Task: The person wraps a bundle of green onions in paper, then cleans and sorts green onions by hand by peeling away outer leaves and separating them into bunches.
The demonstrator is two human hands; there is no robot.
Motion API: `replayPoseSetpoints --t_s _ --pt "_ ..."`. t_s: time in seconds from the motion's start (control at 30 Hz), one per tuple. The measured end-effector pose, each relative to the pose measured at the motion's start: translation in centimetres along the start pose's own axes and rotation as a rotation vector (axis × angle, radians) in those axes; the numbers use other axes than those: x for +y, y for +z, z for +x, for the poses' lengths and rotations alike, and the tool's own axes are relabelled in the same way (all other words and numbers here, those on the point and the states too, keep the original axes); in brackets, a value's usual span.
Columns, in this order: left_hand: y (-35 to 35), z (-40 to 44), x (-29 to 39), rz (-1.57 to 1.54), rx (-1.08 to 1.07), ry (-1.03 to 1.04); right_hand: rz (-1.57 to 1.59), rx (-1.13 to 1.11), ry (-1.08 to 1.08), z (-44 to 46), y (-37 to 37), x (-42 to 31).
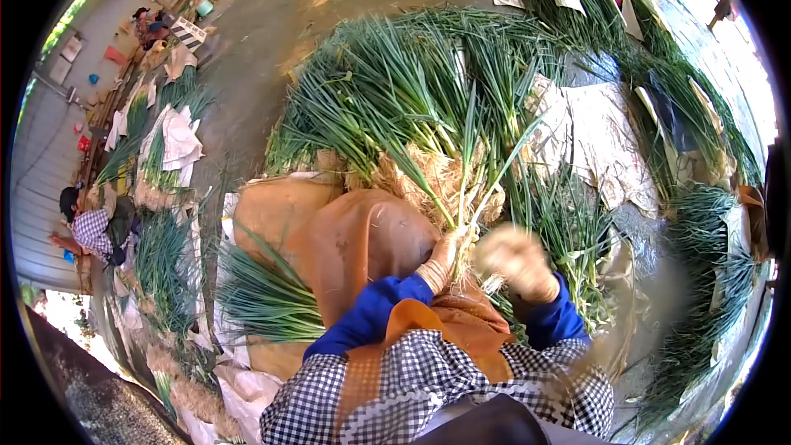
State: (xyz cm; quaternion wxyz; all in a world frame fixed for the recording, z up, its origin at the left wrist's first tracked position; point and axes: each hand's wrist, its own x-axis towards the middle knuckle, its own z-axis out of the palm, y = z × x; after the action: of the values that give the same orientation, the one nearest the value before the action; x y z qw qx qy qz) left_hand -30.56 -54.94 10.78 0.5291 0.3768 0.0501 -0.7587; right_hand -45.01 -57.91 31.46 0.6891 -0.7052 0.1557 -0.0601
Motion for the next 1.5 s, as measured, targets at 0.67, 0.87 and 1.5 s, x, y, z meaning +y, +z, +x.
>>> replayPoseSetpoints --t_s 0.67,0.87,1.5 --pt "1.2 0.0 6.0 -0.123 -0.014 -0.008 -0.293 0.753 0.442 9.7 -13.5 27.0" --pt "2.3 0.2 -1.1 -0.057 -0.001 -0.126 0.714 0.442 0.159 2.7 -5.3 21.3" --pt "-1.6 1.7 -3.6 0.169 0.178 0.201 -0.386 1.093 0.758 -8.6 -3.1 19.2"
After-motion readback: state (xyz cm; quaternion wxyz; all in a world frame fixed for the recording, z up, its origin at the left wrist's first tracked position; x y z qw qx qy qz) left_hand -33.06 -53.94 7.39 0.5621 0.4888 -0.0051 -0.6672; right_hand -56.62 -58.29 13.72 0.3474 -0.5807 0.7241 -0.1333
